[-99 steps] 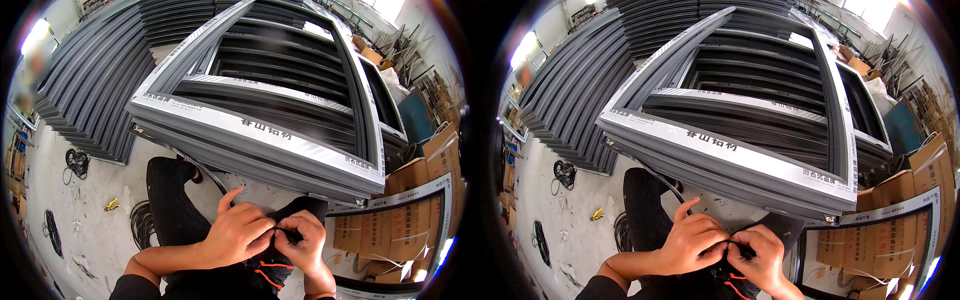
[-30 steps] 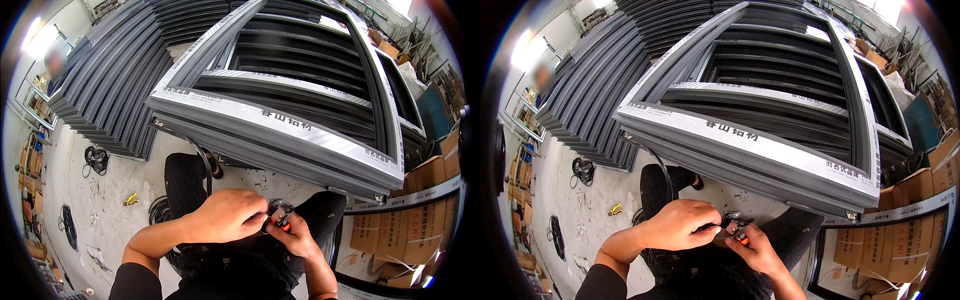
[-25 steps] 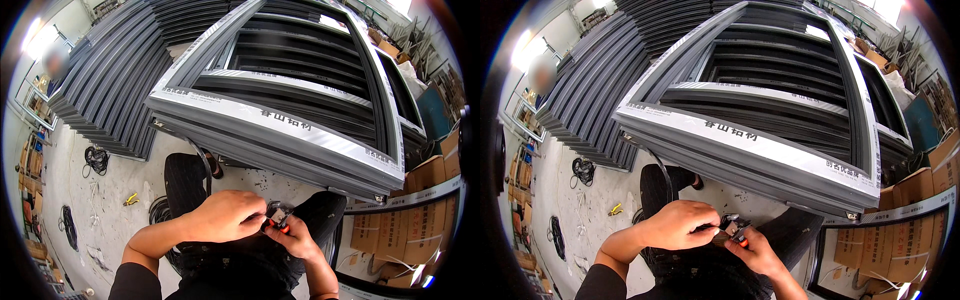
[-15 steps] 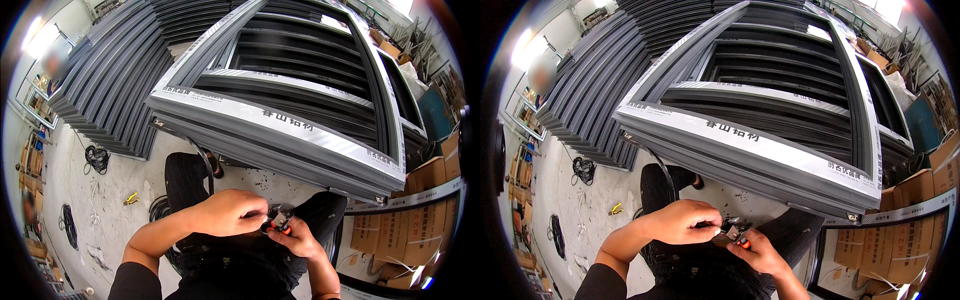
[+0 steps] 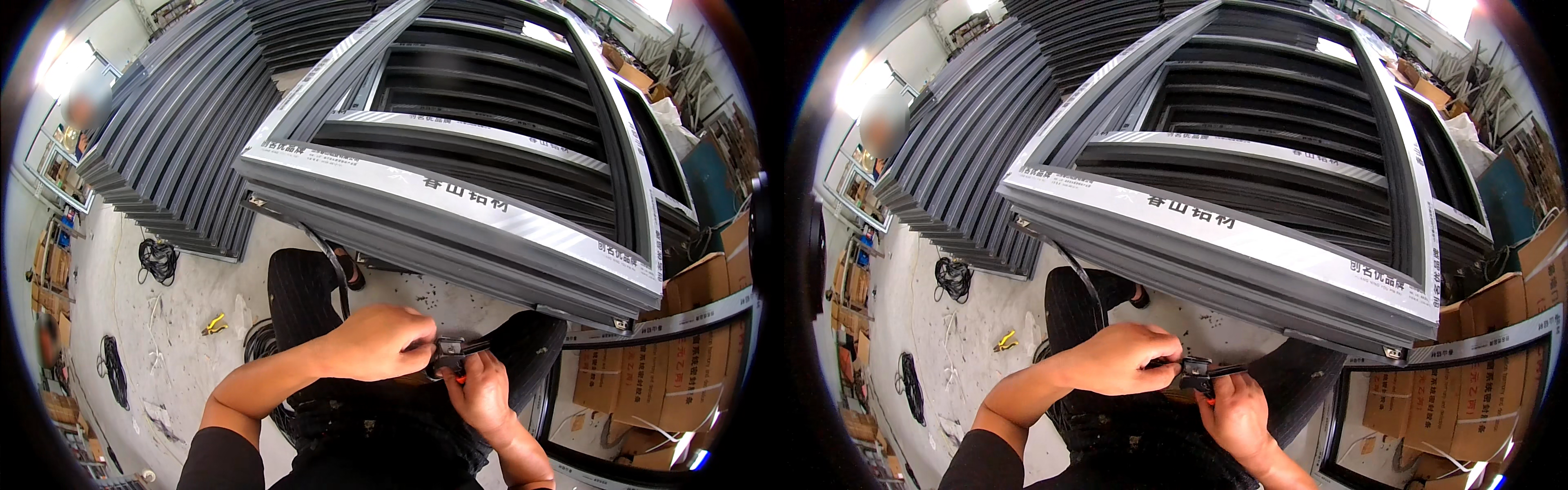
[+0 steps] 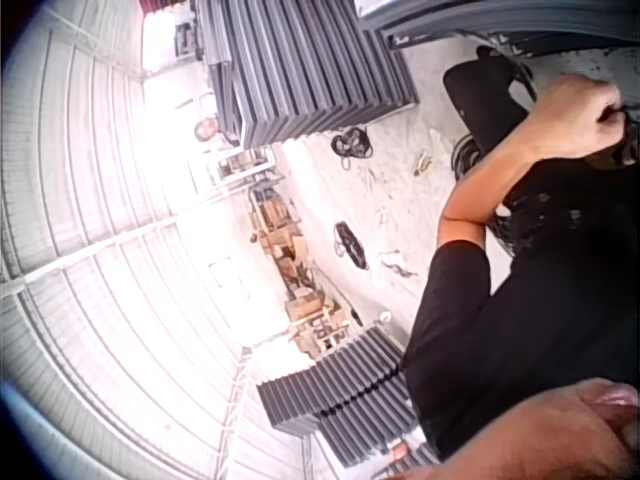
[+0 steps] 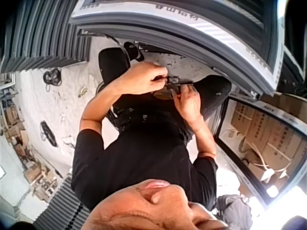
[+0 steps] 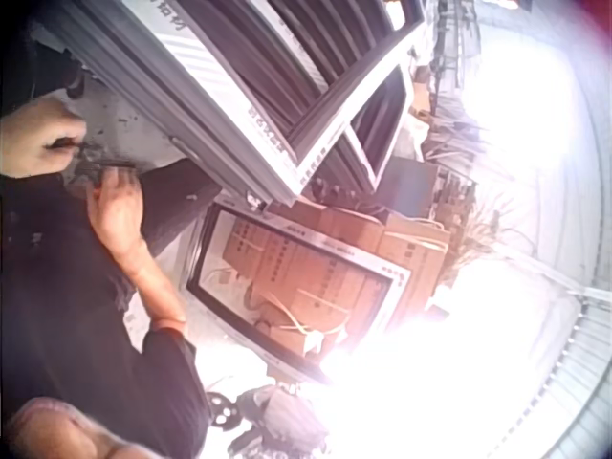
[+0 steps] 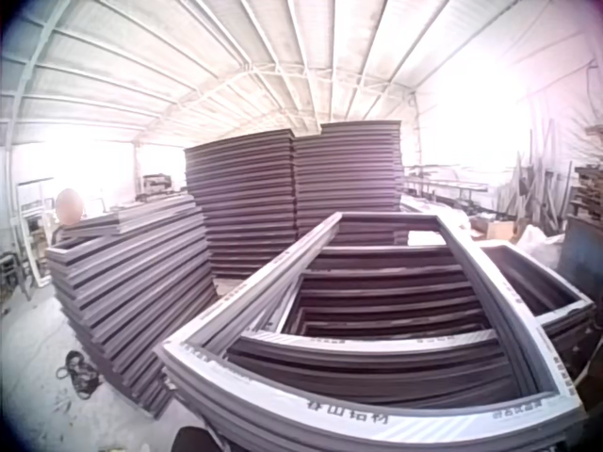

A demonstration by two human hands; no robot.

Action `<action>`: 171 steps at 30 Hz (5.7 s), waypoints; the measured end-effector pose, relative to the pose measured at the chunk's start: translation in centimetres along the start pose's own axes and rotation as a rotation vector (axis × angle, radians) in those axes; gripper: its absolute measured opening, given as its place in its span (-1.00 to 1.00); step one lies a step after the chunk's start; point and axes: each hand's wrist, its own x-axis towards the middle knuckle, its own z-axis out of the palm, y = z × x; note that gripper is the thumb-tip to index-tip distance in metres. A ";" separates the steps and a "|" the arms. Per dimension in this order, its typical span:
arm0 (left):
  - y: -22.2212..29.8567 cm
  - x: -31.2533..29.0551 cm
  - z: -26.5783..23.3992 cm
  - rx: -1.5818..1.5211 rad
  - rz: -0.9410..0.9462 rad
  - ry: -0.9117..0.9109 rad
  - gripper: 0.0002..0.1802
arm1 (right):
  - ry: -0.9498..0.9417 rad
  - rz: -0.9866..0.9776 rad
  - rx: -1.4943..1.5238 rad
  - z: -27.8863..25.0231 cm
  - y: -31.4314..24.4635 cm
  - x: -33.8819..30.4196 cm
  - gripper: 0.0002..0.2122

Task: The person inserts a black rubber seal into the perimeter channel of an aluminum window frame by hand, using a pair of pliers to cut the seal to length.

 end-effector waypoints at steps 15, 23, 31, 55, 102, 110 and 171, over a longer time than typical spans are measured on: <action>5.1 1.9 1.1 0.081 0.427 0.609 -0.78 | -0.490 0.161 -0.166 -3.0 1.4 -9.2 -0.64; 6.8 1.9 1.6 0.135 0.487 0.697 -0.85 | 0.407 0.104 0.397 -3.6 -2.3 0.8 -0.51; -1.1 -3.7 -1.8 -0.358 -0.121 1.045 -0.73 | 0.465 0.137 0.585 -5.8 -3.8 6.2 -0.90; -8.1 -3.6 -5.5 -1.179 -0.207 1.008 -0.49 | 0.405 -0.178 -0.039 -7.5 -2.4 7.7 -0.85; -3.7 1.9 0.3 -1.223 -0.176 0.562 -0.53 | 0.404 -0.273 -0.554 -7.7 -3.3 7.3 -0.76; -2.3 3.2 2.0 -1.266 -0.162 0.437 -0.52 | 0.445 -0.243 -0.543 -6.7 -3.0 7.3 -0.76; 2.9 8.4 6.8 -1.306 -0.258 0.206 -0.64 | 0.642 0.363 0.196 -8.1 -0.7 2.0 -0.86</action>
